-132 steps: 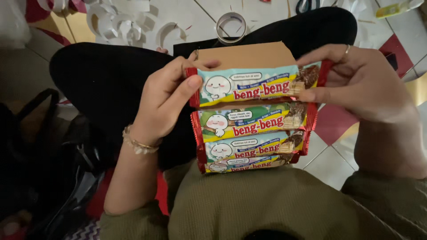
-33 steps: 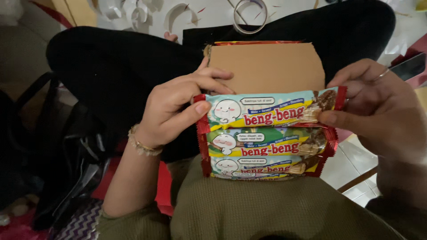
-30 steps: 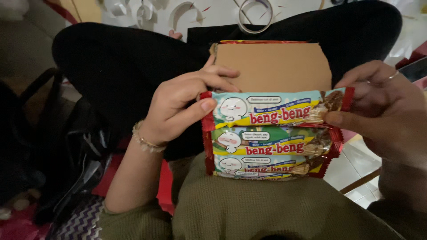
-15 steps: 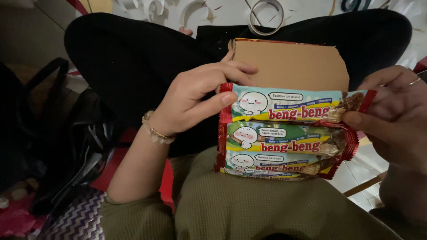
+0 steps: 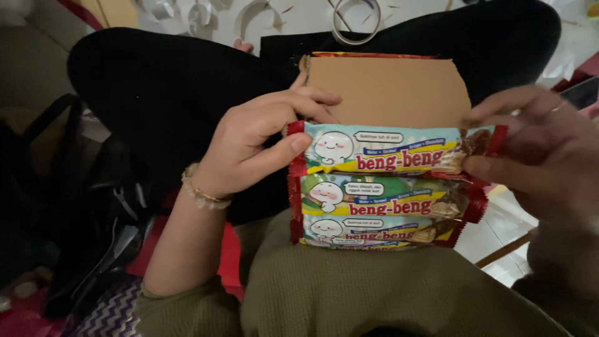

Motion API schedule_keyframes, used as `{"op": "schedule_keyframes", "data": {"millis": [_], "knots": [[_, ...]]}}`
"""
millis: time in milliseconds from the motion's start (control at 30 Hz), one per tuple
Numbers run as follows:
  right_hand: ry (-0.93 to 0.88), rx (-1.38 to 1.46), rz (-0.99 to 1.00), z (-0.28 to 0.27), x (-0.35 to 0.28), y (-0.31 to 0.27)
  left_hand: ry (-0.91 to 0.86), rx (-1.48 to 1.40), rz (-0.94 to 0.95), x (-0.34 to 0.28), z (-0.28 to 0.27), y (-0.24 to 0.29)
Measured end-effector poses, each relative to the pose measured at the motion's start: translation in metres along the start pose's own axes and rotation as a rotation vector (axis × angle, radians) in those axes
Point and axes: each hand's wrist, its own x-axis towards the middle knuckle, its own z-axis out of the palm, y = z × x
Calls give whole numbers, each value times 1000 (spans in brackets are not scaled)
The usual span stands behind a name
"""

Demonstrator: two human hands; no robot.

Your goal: The person constructs a snack arrangement by gluing chocolate bars onto a cardboard base and assembling them into a cylindrical gift.

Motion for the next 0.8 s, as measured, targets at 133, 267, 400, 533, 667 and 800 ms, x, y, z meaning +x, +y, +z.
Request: {"op": "schedule_keyframes", "data": {"millis": [133,267,400,533,667,800], "knots": [[20,13,47,5,-2,-9,-11,4,-1,1,-1,-2],[3,57,80,4,-1,-7,-14,31,3,-1,0,-4],[59,30,68,9,0,-8,19,6,9,-2,2,-5],[-39,99,36,5,3,-2,19,30,20,-4,4,-5],[-44,280,26,4,6,8,33,94,41,-5,6,-7],[-1,338,21,10,5,9,46,96,45,-7,7,-8]]}}
